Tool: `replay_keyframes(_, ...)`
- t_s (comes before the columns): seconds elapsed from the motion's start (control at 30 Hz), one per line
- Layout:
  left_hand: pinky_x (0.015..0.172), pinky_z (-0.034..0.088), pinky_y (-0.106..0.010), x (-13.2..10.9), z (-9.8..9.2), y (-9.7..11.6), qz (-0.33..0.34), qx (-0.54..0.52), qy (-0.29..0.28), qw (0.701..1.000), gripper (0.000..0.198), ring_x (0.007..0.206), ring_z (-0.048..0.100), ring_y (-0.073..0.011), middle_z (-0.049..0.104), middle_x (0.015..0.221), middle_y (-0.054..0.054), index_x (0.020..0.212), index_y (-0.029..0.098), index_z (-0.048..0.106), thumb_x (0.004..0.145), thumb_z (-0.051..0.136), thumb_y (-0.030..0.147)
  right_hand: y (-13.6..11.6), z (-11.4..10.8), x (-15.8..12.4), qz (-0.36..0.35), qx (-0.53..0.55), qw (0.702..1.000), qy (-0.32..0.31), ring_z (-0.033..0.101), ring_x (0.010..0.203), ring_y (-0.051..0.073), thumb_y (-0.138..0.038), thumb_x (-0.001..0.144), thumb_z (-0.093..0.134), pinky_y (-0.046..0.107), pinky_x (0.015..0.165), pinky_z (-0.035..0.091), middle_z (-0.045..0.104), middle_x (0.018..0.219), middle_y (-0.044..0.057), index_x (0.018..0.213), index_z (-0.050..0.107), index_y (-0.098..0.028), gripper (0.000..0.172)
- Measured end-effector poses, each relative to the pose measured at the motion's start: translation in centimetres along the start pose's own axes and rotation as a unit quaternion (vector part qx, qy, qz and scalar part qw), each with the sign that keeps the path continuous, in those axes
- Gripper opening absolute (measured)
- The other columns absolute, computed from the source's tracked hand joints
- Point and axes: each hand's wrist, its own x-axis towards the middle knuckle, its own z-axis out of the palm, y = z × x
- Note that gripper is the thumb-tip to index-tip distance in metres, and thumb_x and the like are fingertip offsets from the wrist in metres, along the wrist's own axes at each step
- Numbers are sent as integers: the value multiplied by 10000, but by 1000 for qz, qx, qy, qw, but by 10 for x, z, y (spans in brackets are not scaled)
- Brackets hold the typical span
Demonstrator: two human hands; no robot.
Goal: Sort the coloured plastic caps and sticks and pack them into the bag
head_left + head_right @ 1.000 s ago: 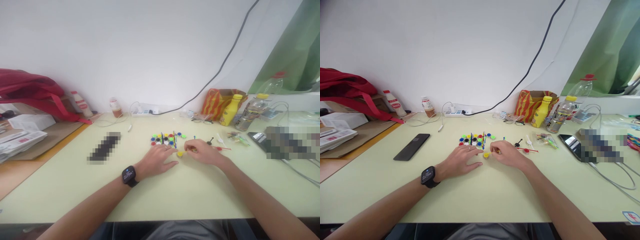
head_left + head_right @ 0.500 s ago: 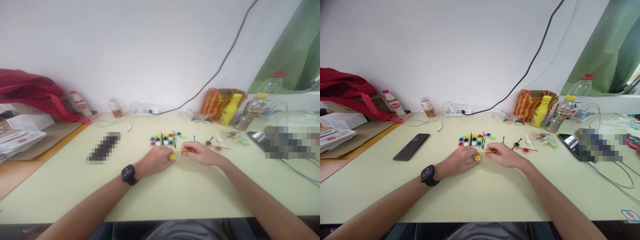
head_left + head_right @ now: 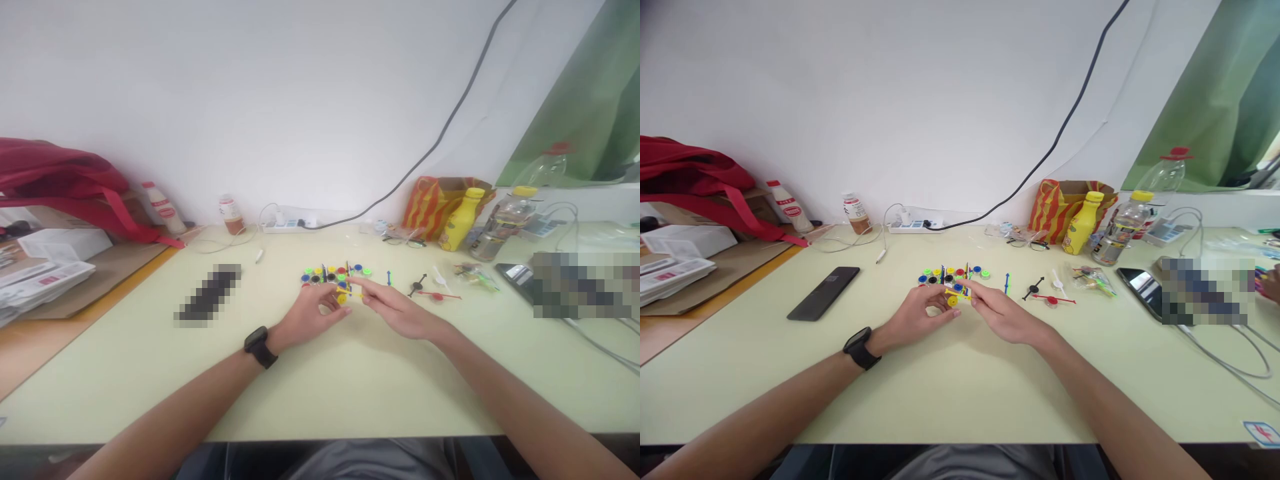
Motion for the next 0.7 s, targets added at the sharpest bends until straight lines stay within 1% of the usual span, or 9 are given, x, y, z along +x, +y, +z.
replay_keyframes(0.07, 799, 646, -324, 0, 0, 1, -1, -8, 3, 1000, 328, 808, 739, -175, 741, 949, -58, 1146, 162, 687, 910, 741, 382, -1, 2, -1, -10, -9, 1000, -6, 573, 809, 178, -326, 1090, 326, 319, 827, 482, 627, 944, 23, 1610, 299, -264, 524)
replay_keyframes(0.13, 862, 646, -352, 0, 0, 2, 7, -18, -4, 1000, 358, 869, 747, -184, 748, 1077, -83, 1201, 169, 684, 915, 738, 377, -2, 5, -1, -24, -23, 999, -18, 543, 736, 167, -312, 1091, 335, 299, 773, 468, 608, 889, 1, 1617, 225, -255, 540)
replay_keyframes(0.17, 894, 640, -363, -1, 0, 2, 13, -20, -9, 1000, 350, 908, 746, -191, 746, 1113, -89, 1207, 172, 687, 924, 728, 373, -3, 7, -2, -32, -30, 999, -25, 560, 754, 168, -301, 1088, 347, 297, 781, 469, 624, 910, 7, 1605, 231, -255, 531)
replay_keyframes(0.23, 929, 626, -373, -1, 0, 4, 24, -15, -18, 999, 310, 959, 737, -202, 753, 1102, -89, 1191, 174, 698, 946, 702, 362, -4, 10, -2, -47, -49, 997, -31, 623, 892, 183, -278, 1080, 366, 309, 851, 475, 673, 1051, 44, 1555, 306, -270, 479)
replay_keyframes(0.3, 927, 618, -367, -2, -1, 5, 31, -1, -27, 999, 282, 968, 732, -206, 760, 1063, -84, 1180, 176, 709, 961, 683, 352, -4, 12, -1, -58, -67, 996, -30, 646, 1051, 206, -261, 1071, 379, 321, 918, 472, 683, 1218, 74, 1487, 387, -281, 416)
replay_keyframes(0.33, 916, 617, -362, -2, -1, 6, 35, 5, -31, 999, 272, 960, 732, -205, 763, 1054, -83, 1175, 178, 713, 966, 676, 348, -4, 13, -1, -60, -76, 995, -28, 649, 1090, 215, -256, 1068, 381, 324, 930, 471, 681, 1262, 79, 1458, 411, -281, 392)
replay_keyframes(0.37, 908, 616, -359, -2, -2, 7, 39, 9, -35, 999, 263, 956, 733, -206, 766, 1054, -83, 1173, 180, 717, 972, 668, 343, -3, 14, -1, -60, -85, 994, -26, 658, 1094, 220, -252, 1066, 380, 323, 924, 473, 688, 1268, 78, 1441, 421, -281, 378)
replay_keyframes(0.5, 903, 613, -339, -1, -2, 12, 63, 6, -39, 997, 237, 969, 744, -207, 780, 1074, -75, 1171, 196, 728, 983, 656, 322, 0, 14, -1, -50, -120, 991, -34, 700, 959, 221, -236, 1059, 381, 312, 846, 487, 741, 1124, 53, 1457, 401, -285, 401)
replay_keyframes(0.7, 930, 602, -325, -2, -3, 10, 77, 3, -42, 996, 239, 999, 747, -207, 783, 1101, -61, 1185, 211, 729, 964, 678, 287, -5, 12, -3, -37, -131, 990, -40, 713, 903, 230, -269, 1060, 407, 320, 827, 491, 766, 1005, 28, 1442, 411, -285, 382)
